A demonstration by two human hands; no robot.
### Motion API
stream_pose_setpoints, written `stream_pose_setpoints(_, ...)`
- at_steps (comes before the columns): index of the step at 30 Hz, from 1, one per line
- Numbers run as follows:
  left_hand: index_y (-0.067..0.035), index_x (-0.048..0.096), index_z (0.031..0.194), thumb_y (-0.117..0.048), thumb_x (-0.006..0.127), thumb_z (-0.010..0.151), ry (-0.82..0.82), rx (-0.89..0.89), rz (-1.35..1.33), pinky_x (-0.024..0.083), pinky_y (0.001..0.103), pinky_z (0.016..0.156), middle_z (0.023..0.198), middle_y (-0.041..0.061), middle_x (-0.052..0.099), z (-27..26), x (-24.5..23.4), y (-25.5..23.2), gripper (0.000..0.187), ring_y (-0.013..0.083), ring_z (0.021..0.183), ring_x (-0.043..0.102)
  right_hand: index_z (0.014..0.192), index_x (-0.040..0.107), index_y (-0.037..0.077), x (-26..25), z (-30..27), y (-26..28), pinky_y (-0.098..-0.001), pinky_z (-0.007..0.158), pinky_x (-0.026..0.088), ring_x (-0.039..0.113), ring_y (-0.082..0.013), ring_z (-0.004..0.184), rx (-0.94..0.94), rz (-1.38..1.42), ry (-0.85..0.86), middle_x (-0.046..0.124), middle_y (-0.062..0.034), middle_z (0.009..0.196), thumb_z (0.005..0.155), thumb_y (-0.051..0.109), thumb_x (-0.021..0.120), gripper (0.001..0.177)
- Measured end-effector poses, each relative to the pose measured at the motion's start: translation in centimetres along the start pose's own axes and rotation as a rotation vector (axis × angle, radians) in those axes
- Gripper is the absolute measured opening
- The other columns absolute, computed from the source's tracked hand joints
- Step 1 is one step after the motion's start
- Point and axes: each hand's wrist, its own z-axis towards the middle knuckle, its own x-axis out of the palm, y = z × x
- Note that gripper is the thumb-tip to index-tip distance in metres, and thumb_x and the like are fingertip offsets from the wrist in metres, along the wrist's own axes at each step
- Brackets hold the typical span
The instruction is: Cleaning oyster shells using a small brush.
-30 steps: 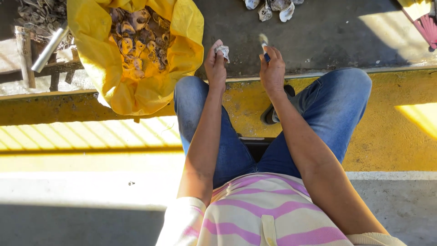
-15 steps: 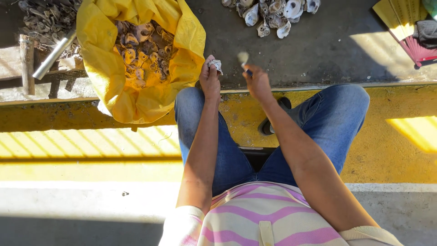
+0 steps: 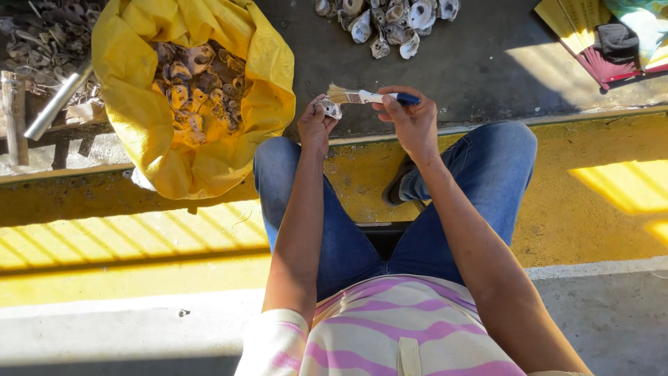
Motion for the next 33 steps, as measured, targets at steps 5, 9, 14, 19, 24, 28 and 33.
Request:
stream_pose_setpoints(5, 0.0, 0.061, 0.135, -0.011, 0.047, 0.108, -0.007, -0.046, 0.062, 0.063, 0.041, 0.088, 0.114, 0.015, 0.071, 1.1, -2.5, 1.6, 0.031, 0.0226, 0.097, 0.074, 0.116, 0.076, 0.004, 1.0, -1.8, -1.0, -0.0261, 0.053, 0.052, 0.062, -0.0072, 0.061, 0.122, -0.509, 0.14, 0.075, -0.007, 0.077, 0.099, 0.014, 0.074, 0.02)
stream_pose_setpoints(9, -0.002, 0.063, 0.133, -0.011, 0.048, 0.109, -0.038, 0.02, 0.126, 0.062, 0.04, 0.089, 0.114, 0.014, 0.071, 1.0, -2.6, 0.6, 0.03, 0.0207, 0.097, 0.072, 0.116, 0.078, 0.005, 0.9, -2.1, 0.0, -0.0301, 0.048, 0.041, 0.052, -0.0094, 0.055, 0.072, -0.544, 0.124, 0.072, -0.0082, 0.073, 0.097, 0.01, 0.075, 0.02)
stream_pose_setpoints(14, -0.005, 0.063, 0.133, -0.012, 0.046, 0.109, -0.007, 0.012, 0.181, 0.061, 0.038, 0.092, 0.117, 0.012, 0.071, -1.1, -1.1, -0.9, 0.03, 0.0178, 0.101, 0.072, 0.115, 0.077, 0.005, -0.1, -1.4, -1.4, -0.0269, 0.058, 0.054, 0.065, -0.0108, 0.064, 0.055, -0.59, 0.16, 0.076, -0.0107, 0.081, 0.099, 0.012, 0.074, 0.018)
stream_pose_setpoints(19, -0.008, 0.064, 0.133, -0.011, 0.046, 0.11, 0.095, 0.042, 0.295, 0.058, 0.034, 0.09, 0.118, 0.011, 0.072, -1.9, -0.5, -1.0, 0.029, 0.0155, 0.102, 0.07, 0.116, 0.074, 0.002, -1.0, -1.5, -0.5, -0.0299, 0.065, 0.061, 0.078, -0.0141, 0.091, 0.059, -0.282, -0.023, 0.079, -0.012, 0.092, 0.103, 0.016, 0.07, 0.019)
stream_pose_setpoints(24, -0.01, 0.065, 0.13, -0.014, 0.045, 0.111, 0.265, 0.099, 0.38, 0.057, 0.03, 0.092, 0.126, 0.005, 0.073, -3.4, 1.7, -3.1, 0.028, 0.0113, 0.108, 0.068, 0.113, 0.075, 0.002, -2.5, -0.8, -2.3, -0.0319, 0.074, 0.066, 0.079, -0.0173, 0.088, 0.109, -0.595, 0.01, 0.079, -0.0131, 0.093, 0.101, 0.017, 0.07, 0.02)
stream_pose_setpoints(28, -0.011, 0.064, 0.131, -0.016, 0.044, 0.112, 0.289, 0.045, 0.346, 0.058, 0.029, 0.093, 0.127, 0.006, 0.073, -3.7, 1.6, -3.2, 0.028, 0.0118, 0.11, 0.069, 0.116, 0.072, 0.0, -2.5, -1.1, -1.0, -0.0321, 0.086, 0.069, 0.079, -0.0181, 0.101, -0.068, -0.17, -0.067, 0.079, -0.0141, 0.102, 0.106, 0.017, 0.069, 0.02)
stream_pose_setpoints(33, -0.006, 0.063, 0.135, -0.014, 0.048, 0.11, 0.194, 0.042, 0.308, 0.061, 0.032, 0.094, 0.13, 0.009, 0.07, -2.0, 0.1, -2.0, 0.03, 0.0166, 0.112, 0.07, 0.112, 0.076, 0.001, -2.7, -1.1, -1.0, -0.0283, 0.067, 0.063, 0.078, -0.0139, 0.082, 0.062, -0.532, 0.011, 0.079, -0.0127, 0.09, 0.101, 0.01, 0.068, 0.016)
